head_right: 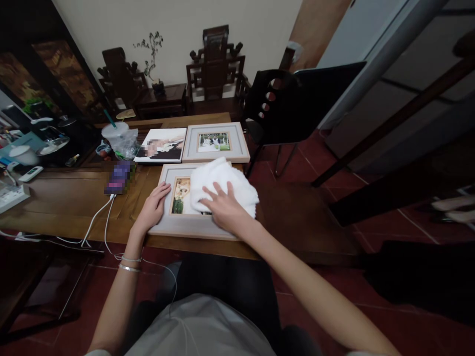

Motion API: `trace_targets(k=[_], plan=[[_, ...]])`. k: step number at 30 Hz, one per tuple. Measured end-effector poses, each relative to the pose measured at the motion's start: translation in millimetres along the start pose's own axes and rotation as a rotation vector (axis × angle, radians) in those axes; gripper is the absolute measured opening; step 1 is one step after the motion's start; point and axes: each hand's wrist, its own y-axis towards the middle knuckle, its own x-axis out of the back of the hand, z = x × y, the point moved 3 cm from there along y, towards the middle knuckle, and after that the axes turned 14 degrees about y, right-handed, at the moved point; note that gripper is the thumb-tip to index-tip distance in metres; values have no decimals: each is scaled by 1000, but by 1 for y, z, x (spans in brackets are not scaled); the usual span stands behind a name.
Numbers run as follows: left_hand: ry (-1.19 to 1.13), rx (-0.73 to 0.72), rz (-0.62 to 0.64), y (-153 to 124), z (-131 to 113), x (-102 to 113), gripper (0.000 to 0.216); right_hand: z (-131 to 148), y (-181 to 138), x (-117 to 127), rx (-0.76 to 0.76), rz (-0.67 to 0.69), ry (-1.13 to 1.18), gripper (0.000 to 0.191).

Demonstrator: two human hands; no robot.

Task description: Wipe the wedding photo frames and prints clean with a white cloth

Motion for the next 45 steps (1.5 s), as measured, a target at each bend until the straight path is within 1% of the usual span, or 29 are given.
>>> trace_targets(k=[3, 5, 7, 8, 9, 11, 14, 16, 17, 18, 20, 21, 23, 27, 30, 32, 33, 34, 36, 39, 40, 42, 44, 45], plan=[[12, 7, 8, 0, -1, 0, 43, 30, -44, 3, 54, 113, 113, 63], [18, 12, 13, 0, -2, 0, 42, 44, -66, 6, 105, 157, 196, 65], [17, 15, 17, 0, -2, 1, 42, 52, -74, 7, 151, 164, 242, 68], [16, 14, 20, 0, -2, 1, 42, 52, -72, 5, 163, 155, 244, 69], [14, 11, 25, 0, -2, 1, 42, 49, -67, 3, 164, 138, 233, 70], [11, 2, 34, 0, -1, 0, 43, 36, -45, -2, 134, 78, 185, 70], [-1, 0, 34, 0, 0, 1, 43, -1, -1, -2, 35, -86, 82, 68], [-3, 1, 31, 0, 0, 1, 42, -25, 26, 5, -17, -227, 20, 67], [-1, 1, 32, 0, 1, 1, 42, -35, 37, 8, -30, -265, -4, 67], [0, 1, 34, 0, 1, 0, 42, -41, 46, 10, -37, -276, -24, 67], [-2, 1, 33, 0, 1, 0, 42, -44, 54, 11, -42, -228, -56, 67], [-4, 1, 31, 0, 1, 0, 42, -40, 53, 9, -39, -186, -69, 67], [-6, 1, 26, 0, 1, 0, 41, -26, 41, 4, -32, -103, -83, 65], [3, 12, 35, 0, -1, 1, 42, 17, -12, 2, -20, 64, -13, 63], [-5, 28, 46, 0, -2, 1, 42, 49, -50, 6, 76, 186, 93, 65], [-16, 39, 51, 1, -3, 2, 41, 66, -61, 5, 130, 233, 132, 65], [-25, 48, 53, 1, -3, 2, 41, 72, -59, 3, 145, 240, 135, 65], [-42, 61, 54, 1, -4, 3, 42, 76, -54, 0, 154, 239, 130, 64], [-95, 95, 51, 0, -6, 5, 45, 78, -31, -7, 147, 211, 104, 61], [-185, 135, 32, -2, -11, 10, 52, 70, 22, -11, 110, 89, 36, 51], [-203, 137, 26, -3, -13, 12, 54, 66, 41, -10, 102, 38, 9, 48], [-216, 128, 18, -3, -15, 14, 58, 58, 73, -7, 97, -21, -27, 44], [-215, 119, 7, -4, -16, 15, 61, 54, 93, -4, 94, -67, -42, 41], [-213, 118, 1, -4, -16, 16, 62, 55, 97, -4, 99, -79, -44, 40]])
